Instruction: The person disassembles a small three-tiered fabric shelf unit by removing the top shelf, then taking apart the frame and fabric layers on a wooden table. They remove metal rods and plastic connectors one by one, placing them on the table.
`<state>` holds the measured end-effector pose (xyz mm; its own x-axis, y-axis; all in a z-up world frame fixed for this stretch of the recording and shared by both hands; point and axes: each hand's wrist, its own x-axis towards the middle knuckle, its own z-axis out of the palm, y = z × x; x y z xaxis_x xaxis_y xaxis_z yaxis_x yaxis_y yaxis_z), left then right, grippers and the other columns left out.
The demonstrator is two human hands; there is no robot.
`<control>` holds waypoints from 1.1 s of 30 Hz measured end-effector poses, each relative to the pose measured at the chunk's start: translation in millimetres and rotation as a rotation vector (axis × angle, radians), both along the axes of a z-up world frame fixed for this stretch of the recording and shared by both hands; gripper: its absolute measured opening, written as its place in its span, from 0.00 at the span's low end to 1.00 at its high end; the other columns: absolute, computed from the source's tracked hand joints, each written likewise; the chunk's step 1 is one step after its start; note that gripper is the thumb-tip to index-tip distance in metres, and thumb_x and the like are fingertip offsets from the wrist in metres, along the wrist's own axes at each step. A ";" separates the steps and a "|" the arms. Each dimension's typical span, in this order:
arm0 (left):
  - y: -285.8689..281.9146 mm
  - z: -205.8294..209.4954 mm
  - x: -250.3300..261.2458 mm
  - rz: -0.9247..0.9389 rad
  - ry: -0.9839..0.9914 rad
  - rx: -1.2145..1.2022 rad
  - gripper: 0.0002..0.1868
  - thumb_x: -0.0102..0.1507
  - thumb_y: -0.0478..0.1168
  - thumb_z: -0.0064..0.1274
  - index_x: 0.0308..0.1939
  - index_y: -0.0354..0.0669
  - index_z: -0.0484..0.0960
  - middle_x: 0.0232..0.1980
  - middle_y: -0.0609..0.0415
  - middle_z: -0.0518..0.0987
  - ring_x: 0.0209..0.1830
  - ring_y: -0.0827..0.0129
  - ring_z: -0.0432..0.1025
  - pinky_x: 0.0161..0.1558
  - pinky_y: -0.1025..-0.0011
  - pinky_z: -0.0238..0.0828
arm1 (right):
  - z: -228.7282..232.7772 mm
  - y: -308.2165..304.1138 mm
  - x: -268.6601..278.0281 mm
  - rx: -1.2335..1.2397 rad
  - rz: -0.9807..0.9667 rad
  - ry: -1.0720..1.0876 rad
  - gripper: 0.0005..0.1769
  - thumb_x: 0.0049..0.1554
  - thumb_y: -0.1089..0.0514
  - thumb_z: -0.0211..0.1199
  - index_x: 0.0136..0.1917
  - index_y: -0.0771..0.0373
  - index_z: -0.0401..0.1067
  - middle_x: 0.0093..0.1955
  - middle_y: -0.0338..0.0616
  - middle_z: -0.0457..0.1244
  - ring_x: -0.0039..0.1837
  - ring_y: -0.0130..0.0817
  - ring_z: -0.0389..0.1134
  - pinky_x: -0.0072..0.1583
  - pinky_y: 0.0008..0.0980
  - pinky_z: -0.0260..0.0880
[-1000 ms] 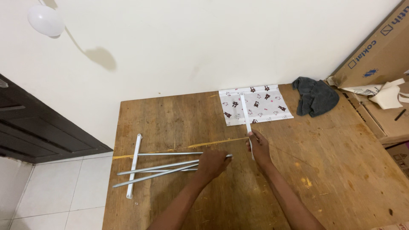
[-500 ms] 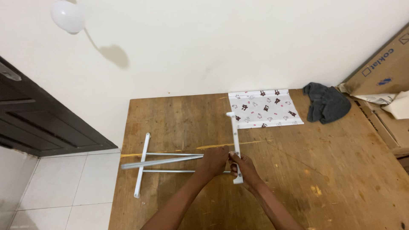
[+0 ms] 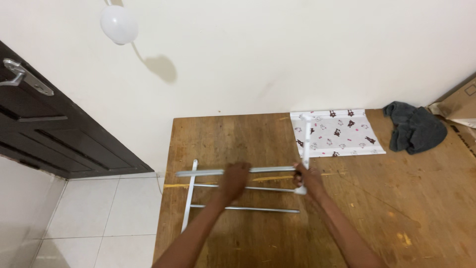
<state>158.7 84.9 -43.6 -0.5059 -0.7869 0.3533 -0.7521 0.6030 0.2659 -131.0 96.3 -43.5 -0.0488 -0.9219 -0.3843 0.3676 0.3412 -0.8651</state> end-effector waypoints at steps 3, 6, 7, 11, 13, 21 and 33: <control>-27.1 -1.1 72.6 0.218 -0.121 0.042 0.14 0.63 0.34 0.49 0.52 0.43 0.78 0.47 0.43 0.79 0.49 0.50 0.73 0.54 0.51 0.66 | -10.8 -26.4 -18.2 0.021 -0.080 0.014 0.10 0.58 0.57 0.63 0.42 0.67 0.73 0.27 0.38 0.56 0.26 0.24 0.52 0.29 0.27 0.51; -45.3 2.3 117.4 0.276 -0.192 0.135 0.11 0.66 0.37 0.48 0.52 0.44 0.76 0.50 0.47 0.78 0.53 0.53 0.72 0.56 0.53 0.62 | -23.5 -61.1 -13.0 -0.003 -0.110 -0.066 0.08 0.58 0.58 0.66 0.42 0.63 0.69 0.31 0.39 0.60 0.29 0.22 0.55 0.30 0.26 0.54; -54.2 2.9 124.6 0.258 -0.142 0.143 0.12 0.65 0.37 0.49 0.53 0.44 0.75 0.50 0.47 0.77 0.53 0.53 0.71 0.56 0.53 0.60 | -29.4 -73.3 -6.1 -0.006 -0.108 -0.024 0.09 0.59 0.58 0.66 0.43 0.64 0.69 0.33 0.39 0.61 0.30 0.23 0.56 0.31 0.26 0.55; -92.8 -2.4 139.5 0.253 -0.064 0.231 0.16 0.65 0.34 0.46 0.57 0.45 0.72 0.51 0.47 0.75 0.54 0.55 0.70 0.61 0.54 0.55 | -55.4 -123.9 23.5 0.038 -0.144 0.104 0.10 0.59 0.57 0.67 0.48 0.66 0.72 0.36 0.40 0.63 0.34 0.25 0.61 0.32 0.27 0.59; -110.7 -11.5 144.3 0.239 -0.096 0.207 0.16 0.65 0.34 0.46 0.57 0.46 0.72 0.52 0.47 0.74 0.56 0.56 0.69 0.63 0.54 0.54 | -69.2 -145.2 34.7 0.074 -0.177 0.154 0.10 0.59 0.57 0.67 0.50 0.65 0.73 0.37 0.41 0.64 0.36 0.26 0.64 0.33 0.27 0.61; -163.7 -62.8 152.9 0.268 -0.115 0.174 0.19 0.67 0.38 0.44 0.63 0.45 0.70 0.58 0.44 0.71 0.62 0.54 0.64 0.64 0.51 0.50 | -120.0 -195.1 67.8 0.082 -0.360 0.084 0.08 0.62 0.63 0.63 0.53 0.71 0.72 0.42 0.49 0.67 0.42 0.35 0.70 0.38 0.31 0.70; -229.6 -79.3 135.3 0.438 -0.279 -0.056 0.22 0.61 0.29 0.54 0.58 0.49 0.78 0.59 0.50 0.73 0.66 0.57 0.64 0.69 0.53 0.55 | -113.4 -251.5 78.6 0.280 -0.375 -0.552 0.19 0.67 0.63 0.43 0.69 0.71 0.59 0.70 0.58 0.59 0.71 0.51 0.64 0.69 0.44 0.66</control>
